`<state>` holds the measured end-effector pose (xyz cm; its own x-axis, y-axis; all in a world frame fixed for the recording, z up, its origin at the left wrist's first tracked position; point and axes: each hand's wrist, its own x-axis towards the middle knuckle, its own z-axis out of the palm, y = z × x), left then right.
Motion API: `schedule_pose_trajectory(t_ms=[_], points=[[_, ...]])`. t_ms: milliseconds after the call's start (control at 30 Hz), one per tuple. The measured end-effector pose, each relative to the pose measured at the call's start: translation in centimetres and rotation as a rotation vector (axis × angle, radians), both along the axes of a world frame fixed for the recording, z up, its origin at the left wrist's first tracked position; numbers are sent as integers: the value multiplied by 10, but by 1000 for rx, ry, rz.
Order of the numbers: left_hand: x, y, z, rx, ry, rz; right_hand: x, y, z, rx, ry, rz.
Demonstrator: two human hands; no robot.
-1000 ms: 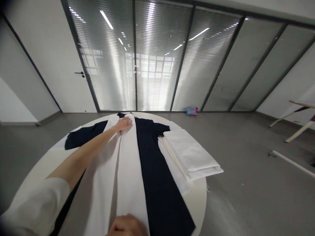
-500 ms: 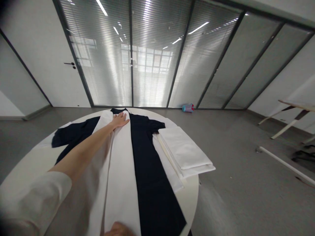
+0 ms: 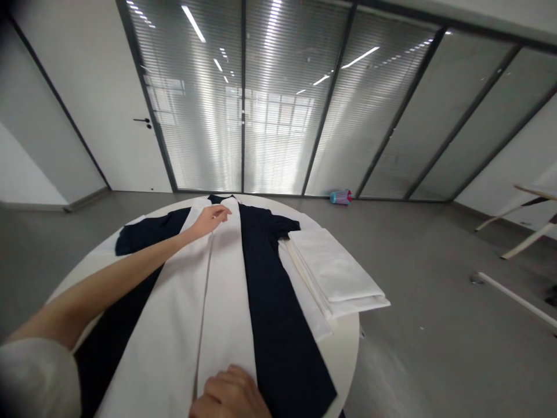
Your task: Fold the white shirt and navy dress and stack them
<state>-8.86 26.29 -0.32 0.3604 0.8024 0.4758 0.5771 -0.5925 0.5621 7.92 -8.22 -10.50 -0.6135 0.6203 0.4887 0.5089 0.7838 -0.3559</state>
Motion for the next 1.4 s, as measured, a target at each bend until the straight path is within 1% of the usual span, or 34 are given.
schedule_pose_trajectory(t_ms=[67,133,233,300,367,433,500,567,633,700,733,800,900,967,1200,1400], points=[[-22,-44,3,-61,35,-134,5,-1,14,-8,16,-27],[-43,-92,2,-85,109,-225,7,-5,26,-52,-4,-27],[-68,-156,-8,-45,233,-310,5,-13,45,-142,-43,-9],[-77,-192,-15,-12,311,-364,5,-17,61,-223,-86,7],[-81,-222,-21,-5,387,-398,7,-16,81,-286,-155,45],[-80,-248,-24,-12,448,-426,11,-8,103,-304,-232,105],[-75,-270,-26,-10,479,-444,14,8,122,-294,-283,160],[-69,-286,-28,6,489,-446,15,29,132,-285,-283,158],[-65,-296,-32,24,497,-436,14,51,130,-270,-219,68],[-63,-301,-36,36,501,-435,12,68,119,-274,-173,-11],[-63,-301,-37,38,506,-442,11,73,112,-292,-171,-22],[-64,-301,-38,43,511,-455,11,78,98,-336,-188,-2],[-66,-300,-38,47,541,-475,10,78,85,-365,-169,16],[-66,-300,-37,43,559,-487,10,77,83,-379,-150,16],[-62,-300,-32,-7,582,-491,10,79,87,-444,-141,19],[-64,-297,-34,-23,559,-492,13,80,86,-476,-112,56]])
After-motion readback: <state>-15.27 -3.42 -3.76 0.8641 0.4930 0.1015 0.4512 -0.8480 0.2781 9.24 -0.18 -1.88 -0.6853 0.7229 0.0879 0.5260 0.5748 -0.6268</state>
